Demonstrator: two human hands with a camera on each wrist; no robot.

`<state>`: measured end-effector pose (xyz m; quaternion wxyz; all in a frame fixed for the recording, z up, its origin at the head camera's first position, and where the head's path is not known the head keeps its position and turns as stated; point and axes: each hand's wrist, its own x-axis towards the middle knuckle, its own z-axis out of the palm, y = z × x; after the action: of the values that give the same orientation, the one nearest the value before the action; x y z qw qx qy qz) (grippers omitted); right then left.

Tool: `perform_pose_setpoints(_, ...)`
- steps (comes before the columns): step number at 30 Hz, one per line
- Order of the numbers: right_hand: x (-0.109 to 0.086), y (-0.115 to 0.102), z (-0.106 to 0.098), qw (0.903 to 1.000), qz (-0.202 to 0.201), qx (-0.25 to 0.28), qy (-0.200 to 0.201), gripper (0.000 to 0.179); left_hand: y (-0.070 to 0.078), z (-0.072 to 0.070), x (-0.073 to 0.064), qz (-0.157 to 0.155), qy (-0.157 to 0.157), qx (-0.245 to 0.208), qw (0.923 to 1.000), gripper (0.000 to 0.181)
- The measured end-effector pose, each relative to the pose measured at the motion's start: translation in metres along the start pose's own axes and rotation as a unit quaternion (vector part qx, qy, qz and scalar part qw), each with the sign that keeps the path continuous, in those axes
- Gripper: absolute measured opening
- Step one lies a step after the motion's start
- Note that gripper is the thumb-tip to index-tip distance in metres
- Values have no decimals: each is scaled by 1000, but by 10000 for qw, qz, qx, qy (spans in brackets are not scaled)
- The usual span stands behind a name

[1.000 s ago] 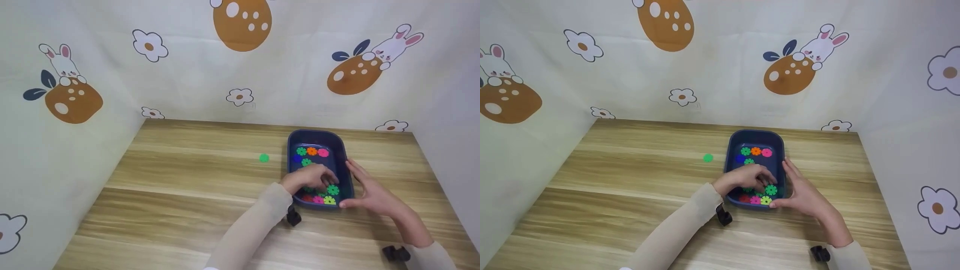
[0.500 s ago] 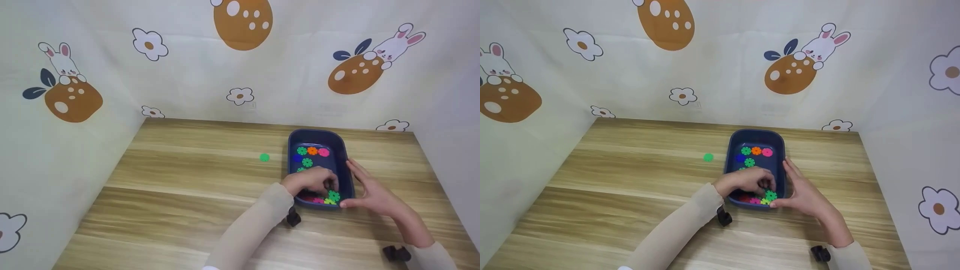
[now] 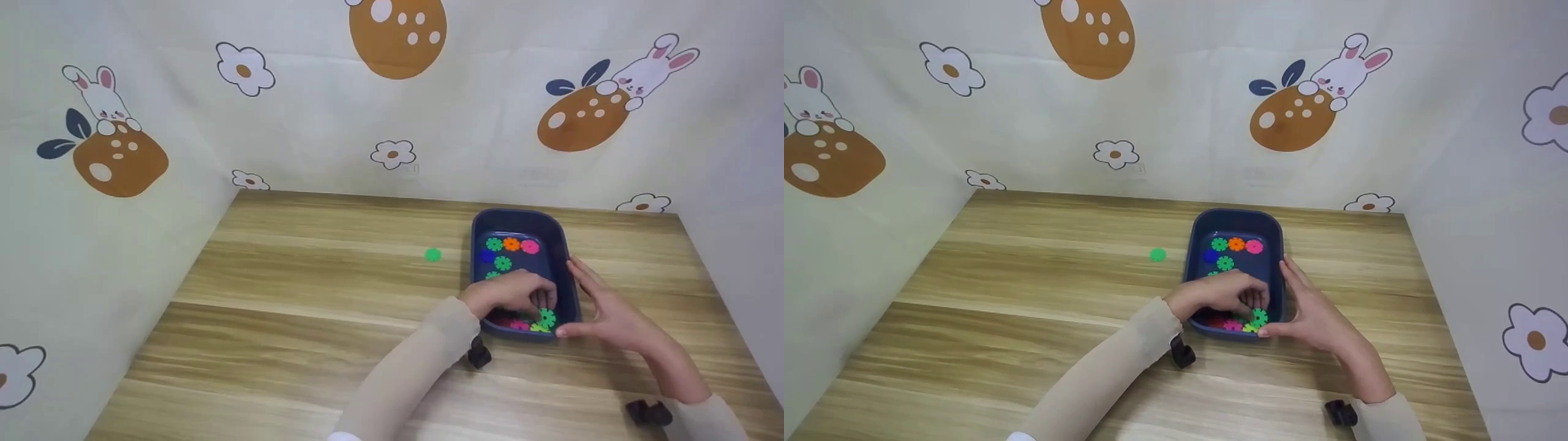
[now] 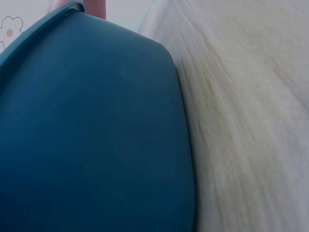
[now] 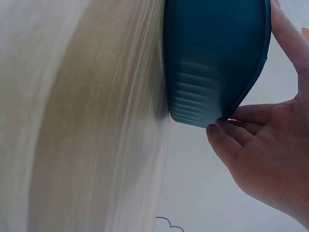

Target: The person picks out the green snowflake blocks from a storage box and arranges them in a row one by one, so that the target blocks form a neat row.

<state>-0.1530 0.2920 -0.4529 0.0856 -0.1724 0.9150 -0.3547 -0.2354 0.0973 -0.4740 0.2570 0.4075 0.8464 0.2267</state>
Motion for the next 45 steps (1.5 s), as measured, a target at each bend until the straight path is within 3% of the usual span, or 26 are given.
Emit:
perform_pose_setpoints(8, 0, 1, -2, 10000, 41, 13, -46, 114, 0, -4, -2, 246, 274, -584, 9976, 11)
perform_pose_setpoints(18, 0, 0, 0, 10000, -41, 24, 0, 111, -6, -7, -5, 787, 624, -1419, 9848, 15)
perform_pose_setpoints(29, 1, 0, 0, 9998, -143, 75, 70, 111, -7, -17, -10, 656, 1443, -1980, 9673, 10)
perform_pose_setpoints(41, 6, 0, 1, 9999, -66, 55, 120, 115, -11, -34, -23, 662, 1949, -2047, 9569, 12)
perform_pose_setpoints(45, 8, -1, 0, 9999, -93, 17, 110, 116, -14, -40, -28, 566, 2076, -2363, 9475, 12)
